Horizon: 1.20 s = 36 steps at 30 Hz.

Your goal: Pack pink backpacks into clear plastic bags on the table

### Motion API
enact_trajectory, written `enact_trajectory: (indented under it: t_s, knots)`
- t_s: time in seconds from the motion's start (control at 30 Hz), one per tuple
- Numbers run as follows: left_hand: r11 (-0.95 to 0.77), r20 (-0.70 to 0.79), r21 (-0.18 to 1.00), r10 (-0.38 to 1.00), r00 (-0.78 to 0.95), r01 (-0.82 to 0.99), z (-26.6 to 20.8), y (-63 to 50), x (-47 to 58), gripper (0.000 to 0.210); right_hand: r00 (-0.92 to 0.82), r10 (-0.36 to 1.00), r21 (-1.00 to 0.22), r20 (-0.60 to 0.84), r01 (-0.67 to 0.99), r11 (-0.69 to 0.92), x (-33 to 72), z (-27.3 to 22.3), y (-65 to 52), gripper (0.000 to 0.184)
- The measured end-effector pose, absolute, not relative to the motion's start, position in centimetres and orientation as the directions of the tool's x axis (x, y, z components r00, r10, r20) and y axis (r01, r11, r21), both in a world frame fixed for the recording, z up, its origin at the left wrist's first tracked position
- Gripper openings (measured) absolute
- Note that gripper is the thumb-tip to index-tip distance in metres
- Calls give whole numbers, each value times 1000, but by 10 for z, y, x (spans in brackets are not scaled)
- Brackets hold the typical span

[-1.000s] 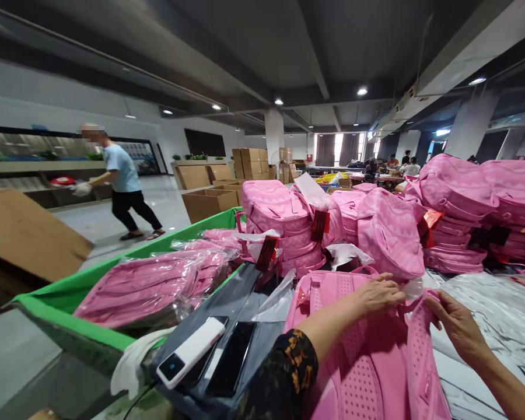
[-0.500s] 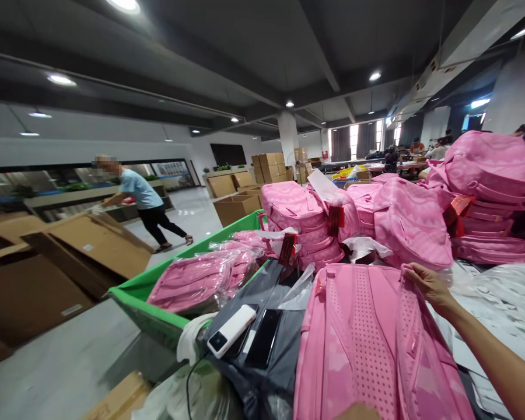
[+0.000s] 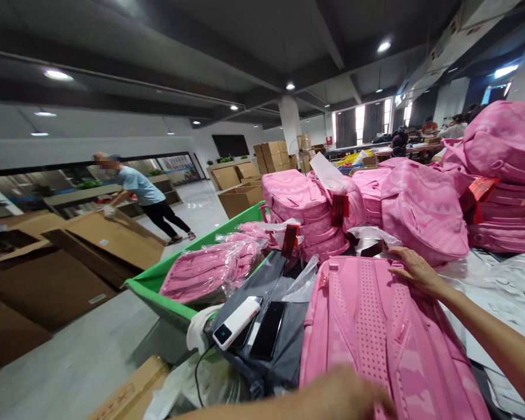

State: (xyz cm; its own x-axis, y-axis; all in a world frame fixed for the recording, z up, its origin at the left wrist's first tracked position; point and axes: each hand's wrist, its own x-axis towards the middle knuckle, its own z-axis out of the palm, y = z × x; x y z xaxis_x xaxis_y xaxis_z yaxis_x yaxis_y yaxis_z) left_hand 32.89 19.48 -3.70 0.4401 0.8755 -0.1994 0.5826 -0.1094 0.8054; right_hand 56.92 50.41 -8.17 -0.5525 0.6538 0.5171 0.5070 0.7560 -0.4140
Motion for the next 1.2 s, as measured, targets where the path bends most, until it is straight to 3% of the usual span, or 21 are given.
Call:
enact_trajectory:
  t_s: [0.07, 0.13, 0.2, 0.3, 0.47, 0.6, 0.7, 0.83, 0.93, 1.07, 1.2]
  knots:
    - [-141, 9, 726, 981, 196, 673, -20, 239, 310, 40, -571, 662, -435, 485, 499, 749, 566, -87, 501, 56]
    - [-69, 263, 568, 960, -101, 820, -17, 294, 291, 47, -563, 676, -446, 475, 508, 736, 565, -92, 495, 49]
    - [85, 259, 490, 936, -238, 868, -29, 345, 281, 56, -543, 682, -449, 489, 514, 731, 565, -97, 487, 45]
    - [24, 236, 481, 959, -156, 877, -56, 391, 286, 51, -506, 684, -448, 525, 520, 728, 569, -100, 475, 39]
    - [-179, 379, 479, 925, -19, 859, -83, 386, 306, 45, -460, 657, -425, 598, 513, 746, 576, -107, 452, 31]
    - [-264, 463, 445, 886, 33, 856, -106, 355, 303, 42, -459, 541, -271, 704, 531, 803, 579, -124, 424, 30]
    - [-376, 534, 314, 829, 166, 872, -128, 333, 298, 34, -486, 524, -198, 699, 572, 796, 588, -142, 397, 30]
    - [-438, 370, 120, 852, 369, 891, -139, 321, 295, 25, -551, 656, -287, 516, 611, 738, 603, -153, 379, 32]
    - [-426, 136, 114, 901, 411, 897, -133, 343, 293, 24, -588, 759, -350, 280, 674, 651, 602, -152, 400, 32]
    - [-282, 1, 175, 958, 286, 943, -123, 402, 295, 29, -580, 813, -255, 57, 778, 574, 582, -151, 456, 26]
    - [-191, -56, 193, 977, 205, 963, -111, 426, 305, 41, -535, 840, -109, 93, 833, 543, 558, -154, 487, 22]
